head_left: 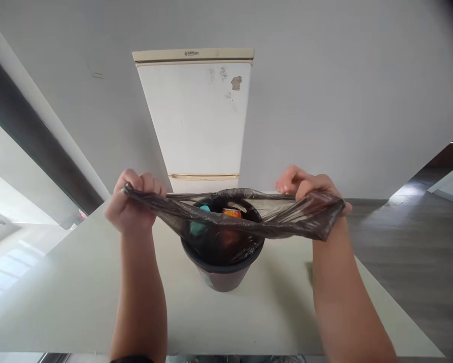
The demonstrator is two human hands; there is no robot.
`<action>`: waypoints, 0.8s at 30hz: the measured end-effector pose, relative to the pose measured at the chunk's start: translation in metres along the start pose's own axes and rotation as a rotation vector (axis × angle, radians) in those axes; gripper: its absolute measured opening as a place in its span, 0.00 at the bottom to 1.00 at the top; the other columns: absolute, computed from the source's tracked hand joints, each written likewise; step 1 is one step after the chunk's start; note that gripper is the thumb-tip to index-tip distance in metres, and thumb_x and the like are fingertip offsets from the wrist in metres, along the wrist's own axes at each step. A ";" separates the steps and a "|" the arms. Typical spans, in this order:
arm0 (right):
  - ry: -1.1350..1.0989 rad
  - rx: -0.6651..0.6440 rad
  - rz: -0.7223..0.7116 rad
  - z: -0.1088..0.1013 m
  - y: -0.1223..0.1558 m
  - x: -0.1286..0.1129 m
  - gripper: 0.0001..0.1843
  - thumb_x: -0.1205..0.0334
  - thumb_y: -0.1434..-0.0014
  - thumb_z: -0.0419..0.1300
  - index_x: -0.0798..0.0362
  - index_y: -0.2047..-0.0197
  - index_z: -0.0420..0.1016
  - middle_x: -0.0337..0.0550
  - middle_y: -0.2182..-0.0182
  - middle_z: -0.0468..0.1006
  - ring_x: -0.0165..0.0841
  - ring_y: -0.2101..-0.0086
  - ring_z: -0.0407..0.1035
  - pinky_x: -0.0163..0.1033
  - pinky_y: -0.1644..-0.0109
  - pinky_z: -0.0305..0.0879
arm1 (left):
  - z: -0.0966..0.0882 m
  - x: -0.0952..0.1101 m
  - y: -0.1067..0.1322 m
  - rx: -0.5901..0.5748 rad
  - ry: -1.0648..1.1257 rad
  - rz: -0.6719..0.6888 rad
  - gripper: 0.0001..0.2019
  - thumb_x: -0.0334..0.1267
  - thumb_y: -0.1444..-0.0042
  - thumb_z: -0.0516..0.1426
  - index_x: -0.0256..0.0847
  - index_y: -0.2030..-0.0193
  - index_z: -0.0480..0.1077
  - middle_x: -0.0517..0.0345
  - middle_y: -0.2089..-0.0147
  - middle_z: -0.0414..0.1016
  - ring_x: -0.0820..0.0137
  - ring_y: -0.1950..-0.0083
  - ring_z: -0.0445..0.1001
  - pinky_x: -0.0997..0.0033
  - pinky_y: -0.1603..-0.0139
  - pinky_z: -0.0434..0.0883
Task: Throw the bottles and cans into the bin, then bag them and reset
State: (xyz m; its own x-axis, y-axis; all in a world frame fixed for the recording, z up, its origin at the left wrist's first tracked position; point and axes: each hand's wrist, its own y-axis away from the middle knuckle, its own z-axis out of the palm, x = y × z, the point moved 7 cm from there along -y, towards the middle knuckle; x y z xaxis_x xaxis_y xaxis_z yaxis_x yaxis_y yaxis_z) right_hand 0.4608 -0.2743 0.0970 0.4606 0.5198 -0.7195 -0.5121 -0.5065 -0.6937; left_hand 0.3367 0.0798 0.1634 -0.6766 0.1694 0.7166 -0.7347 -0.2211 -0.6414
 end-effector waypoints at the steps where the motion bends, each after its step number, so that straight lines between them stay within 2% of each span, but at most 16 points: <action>1: -0.013 -0.070 0.018 0.002 0.000 0.001 0.23 0.36 0.42 0.68 0.48 0.73 0.84 0.50 0.67 0.74 0.38 0.69 0.68 0.48 0.62 0.67 | 0.003 0.005 0.000 -0.017 -0.031 0.022 0.19 0.43 0.49 0.67 0.41 0.74 0.60 0.64 0.78 0.52 0.75 0.79 0.55 0.71 0.78 0.62; 3: -0.030 -0.147 0.058 0.006 0.003 0.001 0.15 0.46 0.38 0.67 0.47 0.65 0.87 0.46 0.74 0.74 0.35 0.74 0.66 0.46 0.66 0.63 | 0.004 0.010 0.000 -0.035 -0.095 0.062 0.17 0.44 0.47 0.66 0.41 0.74 0.63 0.63 0.79 0.53 0.74 0.79 0.55 0.70 0.77 0.61; 6: 0.004 -0.038 0.059 0.000 0.009 -0.004 0.08 0.55 0.36 0.68 0.48 0.62 0.88 0.42 0.81 0.70 0.31 0.78 0.60 0.45 0.68 0.56 | -0.003 0.009 0.000 -0.021 -0.191 0.089 0.14 0.45 0.47 0.65 0.41 0.74 0.68 0.60 0.78 0.58 0.72 0.78 0.60 0.68 0.76 0.62; 8: 0.066 0.089 0.035 -0.010 0.014 -0.008 0.08 0.55 0.36 0.69 0.48 0.64 0.87 0.43 0.80 0.70 0.31 0.78 0.60 0.47 0.68 0.55 | -0.013 0.008 0.001 -0.004 -0.272 0.093 0.15 0.46 0.49 0.66 0.40 0.75 0.69 0.56 0.78 0.61 0.69 0.76 0.64 0.66 0.74 0.64; 11: 0.177 0.207 -0.030 -0.025 0.020 -0.016 0.07 0.56 0.38 0.70 0.46 0.67 0.87 0.47 0.75 0.72 0.35 0.74 0.63 0.52 0.63 0.60 | -0.029 0.015 0.003 0.002 -0.351 0.126 0.17 0.48 0.53 0.68 0.40 0.80 0.69 0.53 0.80 0.62 0.66 0.75 0.65 0.64 0.73 0.65; 14: 0.217 0.215 -0.116 -0.032 0.019 -0.022 0.07 0.53 0.41 0.71 0.44 0.67 0.88 0.49 0.70 0.70 0.39 0.69 0.65 0.55 0.58 0.65 | -0.042 0.027 0.006 0.058 -0.368 0.184 0.14 0.43 0.53 0.65 0.41 0.81 0.68 0.55 0.80 0.58 0.68 0.74 0.61 0.64 0.71 0.65; 16: 0.225 0.198 -0.112 -0.033 0.017 -0.023 0.08 0.51 0.40 0.70 0.44 0.65 0.88 0.50 0.68 0.70 0.40 0.67 0.66 0.55 0.58 0.66 | -0.048 0.032 0.007 0.135 -0.387 0.189 0.12 0.40 0.52 0.63 0.42 0.81 0.66 0.57 0.79 0.56 0.69 0.73 0.59 0.64 0.68 0.67; 19: 0.274 0.181 0.020 -0.033 0.015 -0.017 0.07 0.55 0.35 0.67 0.45 0.63 0.87 0.53 0.61 0.73 0.44 0.57 0.68 0.51 0.58 0.66 | -0.051 0.029 0.008 0.214 -0.478 0.113 0.10 0.35 0.49 0.60 0.42 0.80 0.67 0.56 0.76 0.57 0.69 0.70 0.62 0.65 0.62 0.70; 21: 0.296 0.198 0.083 -0.036 0.017 -0.014 0.08 0.59 0.33 0.65 0.45 0.63 0.86 0.54 0.55 0.75 0.44 0.51 0.69 0.49 0.57 0.67 | -0.055 0.026 0.008 0.252 -0.574 0.044 0.08 0.32 0.48 0.58 0.41 0.77 0.70 0.55 0.73 0.63 0.68 0.67 0.66 0.66 0.60 0.71; 24: 0.252 0.243 0.050 -0.048 0.023 -0.011 0.07 0.61 0.33 0.65 0.44 0.59 0.87 0.53 0.52 0.76 0.44 0.51 0.72 0.50 0.55 0.70 | -0.070 0.023 0.012 0.304 -0.718 -0.118 0.07 0.34 0.43 0.57 0.41 0.67 0.78 0.53 0.65 0.74 0.67 0.62 0.73 0.67 0.57 0.74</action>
State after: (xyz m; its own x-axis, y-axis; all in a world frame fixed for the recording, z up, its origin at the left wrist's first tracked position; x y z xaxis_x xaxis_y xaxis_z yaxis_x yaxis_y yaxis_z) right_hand 0.4782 -0.3249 0.0875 0.5790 0.2973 -0.7592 -0.6824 -0.3329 -0.6508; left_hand 0.3083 0.1481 0.1533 -0.3214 -0.4305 0.8434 -0.6836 -0.5109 -0.5213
